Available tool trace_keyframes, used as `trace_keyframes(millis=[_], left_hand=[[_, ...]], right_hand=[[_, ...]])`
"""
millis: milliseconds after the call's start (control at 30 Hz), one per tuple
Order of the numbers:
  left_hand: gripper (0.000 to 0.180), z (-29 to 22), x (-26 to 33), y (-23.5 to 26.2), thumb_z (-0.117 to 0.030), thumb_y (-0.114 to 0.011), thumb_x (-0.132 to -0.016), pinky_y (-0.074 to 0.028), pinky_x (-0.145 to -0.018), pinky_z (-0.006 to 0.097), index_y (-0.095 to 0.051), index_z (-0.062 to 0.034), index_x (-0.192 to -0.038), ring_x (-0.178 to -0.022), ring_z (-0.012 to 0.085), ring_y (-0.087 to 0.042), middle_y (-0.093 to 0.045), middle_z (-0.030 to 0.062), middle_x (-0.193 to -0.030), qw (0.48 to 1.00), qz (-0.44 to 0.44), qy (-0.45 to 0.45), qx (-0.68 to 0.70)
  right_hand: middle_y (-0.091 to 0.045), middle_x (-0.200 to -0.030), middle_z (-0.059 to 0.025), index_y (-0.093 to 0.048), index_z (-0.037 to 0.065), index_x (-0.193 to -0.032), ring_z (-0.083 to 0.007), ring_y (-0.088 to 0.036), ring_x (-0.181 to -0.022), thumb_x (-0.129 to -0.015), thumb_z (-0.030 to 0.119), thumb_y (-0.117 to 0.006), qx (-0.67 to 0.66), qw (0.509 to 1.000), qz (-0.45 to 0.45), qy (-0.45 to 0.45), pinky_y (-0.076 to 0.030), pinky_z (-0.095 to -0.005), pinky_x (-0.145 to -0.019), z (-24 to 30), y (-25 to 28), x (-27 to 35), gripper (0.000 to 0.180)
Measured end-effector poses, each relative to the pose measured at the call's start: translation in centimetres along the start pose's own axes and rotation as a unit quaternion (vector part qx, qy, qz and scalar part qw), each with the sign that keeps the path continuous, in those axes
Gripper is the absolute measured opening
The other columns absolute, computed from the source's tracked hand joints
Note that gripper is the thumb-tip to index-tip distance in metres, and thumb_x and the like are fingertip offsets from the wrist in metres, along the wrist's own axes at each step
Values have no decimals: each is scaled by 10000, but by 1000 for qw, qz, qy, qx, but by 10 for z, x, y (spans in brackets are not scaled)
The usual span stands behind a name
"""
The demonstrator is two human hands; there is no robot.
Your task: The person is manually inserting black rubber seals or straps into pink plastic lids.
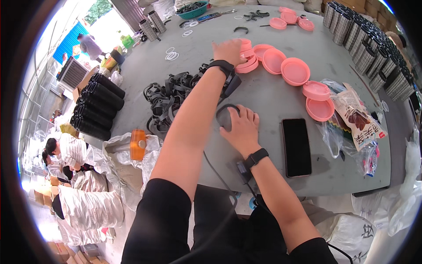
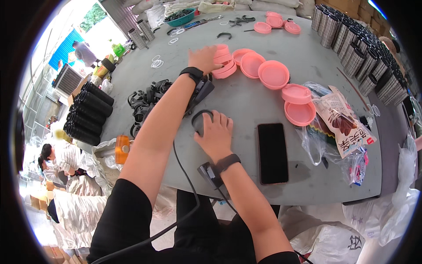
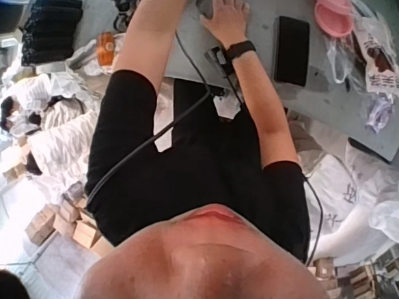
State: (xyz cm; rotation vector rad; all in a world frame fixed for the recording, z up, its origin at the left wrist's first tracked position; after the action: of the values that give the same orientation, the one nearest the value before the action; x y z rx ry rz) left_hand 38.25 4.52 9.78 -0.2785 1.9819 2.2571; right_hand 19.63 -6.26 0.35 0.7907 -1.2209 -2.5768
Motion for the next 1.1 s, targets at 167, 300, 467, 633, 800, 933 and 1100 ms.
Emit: trace_keyframes(millis=[167, 300, 467, 633, 800, 933, 1100], left_hand=[[498, 11, 10, 0, -411, -665, -797, -474, -868, 492, -536, -114, -1175, -1019, 313, -627, -602, 116, -1197, 997, -14, -46, -57], [426, 37, 30, 21, -361, -679, -790, -509, -739, 424, -553, -51, -1054, -884, 341, -650, -648, 156, -996, 986, -97, -5, 134], [383, 64, 79, 61, -318, -633, -878, -504, -688, 350, -545, 18, -1041, -788, 254, -642, -620, 139, -854, 876, -250, 19, 412], [522, 45, 191, 72, -387, -315, -973, -537, -831, 403, -470, -2, -1289, -964, 287, -662, -592, 153, -1234, 594, 63, 170, 784], [473, 61, 307, 1, -380, -359, -969, -573, -660, 352, -539, -19, -1215, -794, 220, -684, -672, 109, -1035, 642, 137, 257, 709], [442, 75, 351, -39, -351, -502, -950, -559, -692, 336, -532, -2, -1220, -826, 214, -666, -654, 97, -1031, 720, 60, 374, 581], [614, 58, 347, -13, -269, -702, -811, -404, -1019, 397, -468, -38, -1329, -1200, 324, -501, -510, 197, -1282, 813, -165, 151, 538]], right_hand=[[-483, -1310, -138, -569, 87, -1217, -308, -407, -1239, -697, 342, -740, 0, 1000, 4, -6, -261, -491, -1066, -1, 1, -2, 604], [-485, -1318, -139, -578, 88, -1210, -307, -405, -1243, -699, 341, -746, -4, 1000, 2, 1, -259, -485, -1069, 0, 0, -2, 594], [-493, -1299, -120, -560, 118, -1241, -298, -418, -1234, -705, 356, -751, 0, 1000, 0, 5, -269, -462, -1055, -2, -4, -1, 617], [-497, -1293, -111, -556, 124, -1251, -297, -445, -1207, -701, 389, -760, 32, 996, 29, -79, -319, -454, -1015, -19, 12, -7, 643], [-539, -1183, -102, -598, 104, -1173, -285, -498, -1126, -695, 412, -769, 103, 984, -48, -136, -361, -446, -949, -36, 33, -8, 593], [-546, -1177, -99, -619, 128, -1153, -295, -512, -1112, -694, 395, -764, 121, 987, -62, -91, -375, -453, -931, -40, 31, -7, 550], [-577, -1147, -84, -635, 167, -1141, -294, -534, -1098, -712, 310, -724, 71, 986, 53, -140, -388, -467, -918, -57, 38, -11, 461]])
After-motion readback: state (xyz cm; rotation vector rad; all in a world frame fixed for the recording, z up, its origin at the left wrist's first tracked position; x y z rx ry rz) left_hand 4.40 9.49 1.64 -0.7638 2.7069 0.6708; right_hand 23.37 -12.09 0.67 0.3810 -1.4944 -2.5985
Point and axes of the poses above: each hand's wrist, its own x-axis away from the middle knuckle, its own y-axis out of the back of the hand, z = x × y, the point moved 6 cm from there along -x, towards the middle knuckle
